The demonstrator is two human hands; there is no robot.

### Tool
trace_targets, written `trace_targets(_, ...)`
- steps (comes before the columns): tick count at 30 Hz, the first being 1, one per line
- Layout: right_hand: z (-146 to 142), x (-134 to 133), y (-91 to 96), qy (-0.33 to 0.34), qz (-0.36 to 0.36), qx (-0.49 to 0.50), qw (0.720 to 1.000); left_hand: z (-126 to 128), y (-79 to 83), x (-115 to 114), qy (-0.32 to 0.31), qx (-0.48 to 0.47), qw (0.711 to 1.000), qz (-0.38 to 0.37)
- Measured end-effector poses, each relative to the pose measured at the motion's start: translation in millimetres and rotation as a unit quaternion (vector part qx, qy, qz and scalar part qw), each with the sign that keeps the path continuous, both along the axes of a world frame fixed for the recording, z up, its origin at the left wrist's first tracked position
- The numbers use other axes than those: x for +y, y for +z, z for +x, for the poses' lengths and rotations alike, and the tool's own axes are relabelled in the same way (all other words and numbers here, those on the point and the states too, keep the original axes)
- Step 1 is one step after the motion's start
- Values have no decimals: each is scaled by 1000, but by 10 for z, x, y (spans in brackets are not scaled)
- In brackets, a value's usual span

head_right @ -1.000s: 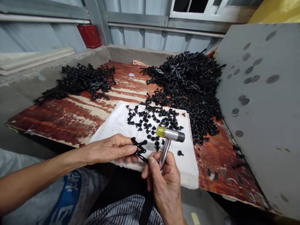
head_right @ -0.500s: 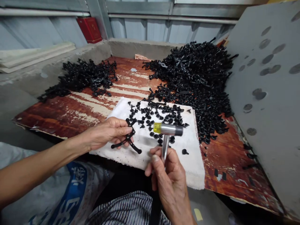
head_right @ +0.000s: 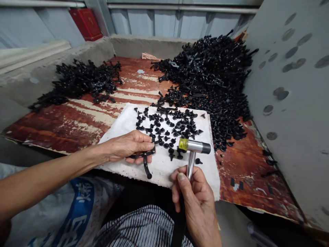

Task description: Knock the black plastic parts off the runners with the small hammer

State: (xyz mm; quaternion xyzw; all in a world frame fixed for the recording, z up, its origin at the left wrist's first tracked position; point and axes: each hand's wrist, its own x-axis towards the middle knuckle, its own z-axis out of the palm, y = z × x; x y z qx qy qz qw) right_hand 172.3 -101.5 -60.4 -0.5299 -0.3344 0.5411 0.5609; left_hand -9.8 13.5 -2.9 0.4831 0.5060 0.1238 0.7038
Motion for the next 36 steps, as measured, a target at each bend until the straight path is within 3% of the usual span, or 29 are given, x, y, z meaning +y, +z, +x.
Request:
trace_targets(14,61,-6,-133,27,28,9,999,-5,-102,62,-8,-19,1000,-10)
trace_targets(27,68,-3,-62,31,17,-10,999,14,-29,66,-19,30,999,1)
trace_targets(32,184,1,46,71,16,-125,989,-11,-29,155,-50,48,998,-11)
trace_targets(34,249,40,92,69,46,-220,972,-3,-19,185,-47,59,997,-20)
trace_targets(36,310,106,118,68,108,-323,938,11,3,204,-48,66,996,-19)
